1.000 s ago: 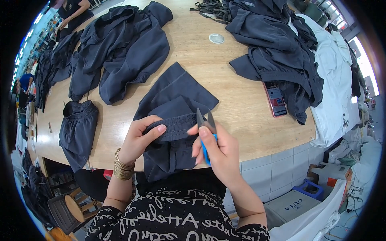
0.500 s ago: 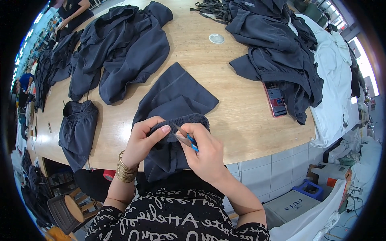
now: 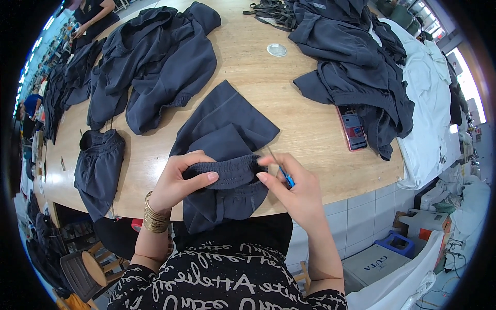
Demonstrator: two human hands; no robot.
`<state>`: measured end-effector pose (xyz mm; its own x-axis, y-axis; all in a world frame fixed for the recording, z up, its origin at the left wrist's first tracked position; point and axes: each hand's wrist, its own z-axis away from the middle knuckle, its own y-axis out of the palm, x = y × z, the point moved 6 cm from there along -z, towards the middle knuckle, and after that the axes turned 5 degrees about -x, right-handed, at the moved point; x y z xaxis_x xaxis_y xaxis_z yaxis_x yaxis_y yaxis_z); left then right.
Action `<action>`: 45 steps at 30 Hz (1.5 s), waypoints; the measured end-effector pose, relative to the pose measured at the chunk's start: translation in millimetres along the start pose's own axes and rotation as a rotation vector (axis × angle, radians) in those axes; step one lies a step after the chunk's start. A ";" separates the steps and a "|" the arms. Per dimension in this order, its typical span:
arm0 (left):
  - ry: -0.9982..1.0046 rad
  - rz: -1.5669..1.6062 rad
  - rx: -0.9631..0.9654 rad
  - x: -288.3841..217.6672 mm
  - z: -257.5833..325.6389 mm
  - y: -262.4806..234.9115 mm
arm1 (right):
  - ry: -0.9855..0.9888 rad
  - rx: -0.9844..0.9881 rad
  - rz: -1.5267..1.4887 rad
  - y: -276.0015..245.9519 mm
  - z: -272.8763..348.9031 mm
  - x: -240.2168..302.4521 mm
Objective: Trimming loose threads from the waistband and pocket areas of grey athletic shorts using small hand-held clippers.
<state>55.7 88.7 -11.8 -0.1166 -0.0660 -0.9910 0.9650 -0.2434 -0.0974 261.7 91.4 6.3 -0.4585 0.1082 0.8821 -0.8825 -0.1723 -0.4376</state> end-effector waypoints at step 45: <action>0.046 0.285 0.112 -8.0 3.3 12.3 | -0.620 -0.133 0.126 23.9 18.5 53.1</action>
<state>67.7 83.1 -4.8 0.1687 -0.1037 -0.9802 0.9250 -0.3269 0.1938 218.2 74.9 45.8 -0.4491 -0.4977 0.7420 -0.8494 -0.0199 -0.5274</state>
